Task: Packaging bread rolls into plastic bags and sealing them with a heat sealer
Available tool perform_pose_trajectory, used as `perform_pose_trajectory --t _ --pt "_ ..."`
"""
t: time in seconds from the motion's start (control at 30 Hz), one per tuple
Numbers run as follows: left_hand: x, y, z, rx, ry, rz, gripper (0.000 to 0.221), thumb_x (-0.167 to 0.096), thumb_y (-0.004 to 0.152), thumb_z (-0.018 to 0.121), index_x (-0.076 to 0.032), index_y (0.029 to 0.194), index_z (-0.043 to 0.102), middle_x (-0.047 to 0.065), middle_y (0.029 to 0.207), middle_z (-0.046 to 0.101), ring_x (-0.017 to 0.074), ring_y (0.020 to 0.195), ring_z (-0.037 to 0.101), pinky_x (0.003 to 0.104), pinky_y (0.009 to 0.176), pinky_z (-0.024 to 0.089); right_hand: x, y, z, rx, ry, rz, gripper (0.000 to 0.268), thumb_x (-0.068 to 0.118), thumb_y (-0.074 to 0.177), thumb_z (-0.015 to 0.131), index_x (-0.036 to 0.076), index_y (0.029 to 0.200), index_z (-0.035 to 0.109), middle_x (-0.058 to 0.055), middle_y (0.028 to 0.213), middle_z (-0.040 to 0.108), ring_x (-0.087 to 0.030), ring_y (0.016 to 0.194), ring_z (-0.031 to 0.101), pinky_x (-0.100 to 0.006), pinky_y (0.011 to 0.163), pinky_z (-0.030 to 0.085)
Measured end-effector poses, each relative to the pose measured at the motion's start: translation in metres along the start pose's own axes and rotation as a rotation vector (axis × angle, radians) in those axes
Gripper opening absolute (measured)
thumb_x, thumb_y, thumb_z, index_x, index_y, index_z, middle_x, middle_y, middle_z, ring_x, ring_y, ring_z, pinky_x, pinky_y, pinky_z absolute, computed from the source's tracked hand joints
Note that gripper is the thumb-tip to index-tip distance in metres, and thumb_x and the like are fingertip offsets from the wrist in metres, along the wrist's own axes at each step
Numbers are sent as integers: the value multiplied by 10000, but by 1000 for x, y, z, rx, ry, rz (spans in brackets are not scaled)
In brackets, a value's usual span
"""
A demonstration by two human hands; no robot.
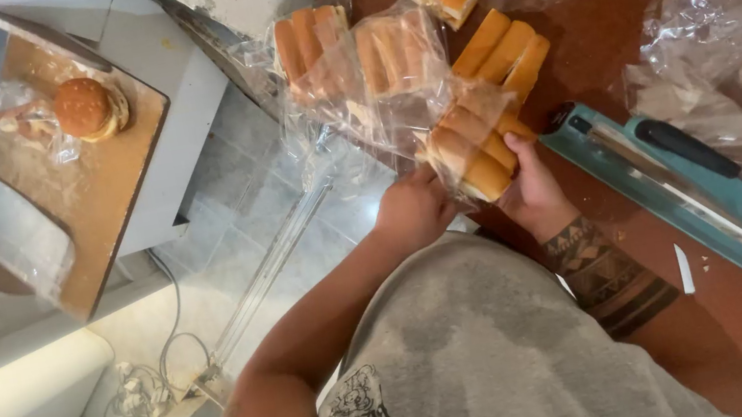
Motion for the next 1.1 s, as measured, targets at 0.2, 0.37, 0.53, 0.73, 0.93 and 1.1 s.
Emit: perform_pose_trajectory --t 0.2,0.37,0.53,0.73,0.93,1.1 --pt "-22 6 -23 21 0 200 227 -328 803 636 -125 840 730 78 882 696 341 750 735 451 588 597 0 -5 41 75 29 -71 750 426 882 782 15 1431 477 -162 1468 549 -342 1331 584 -548 1095 508" --pt "-12 8 -44 138 -163 83 373 -430 849 601 -79 819 725 139 809 686 401 720 717 498 589 575 1 8 58 133 -145 -140 588 369 921 744 31 1358 543 -170 1370 616 -349 1236 641 -597 1009 540" --pt "4 30 -89 -58 -237 -29 376 -466 911 608 -114 798 679 94 706 635 373 651 682 457 548 538 -12 37 46 146 -92 -204 426 303 956 724 65 1282 586 -160 1335 625 -329 1214 642 -582 987 561" --pt "30 116 -51 -261 -26 -96 803 -586 786 793 -181 1439 556 117 1368 570 401 1363 526 573 1165 383 -31 46 42 169 -184 -237 323 262 974 713 105 1242 623 -119 1255 662 -334 1166 648 -636 926 564" --pt "-3 126 -6 -505 14 142 255 -378 943 665 -151 875 759 26 919 754 249 1156 646 514 1138 341 -21 29 57 -15 -433 -272 425 406 975 683 121 1272 574 -88 1177 607 -284 1024 613 -500 798 522" --pt "-52 81 24 -357 -130 263 292 -453 955 589 -212 854 718 -19 1275 685 246 1380 521 646 1244 149 11 -32 97 -120 -698 -349 584 502 985 613 75 1371 516 -158 1340 531 -312 1228 492 -468 1018 351"
Point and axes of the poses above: each hand's wrist, its own y-axis towards the middle knuckle, its own z-axis out of the palm, x = y × z, the point moved 2 cm from there along y, towards the middle knuckle
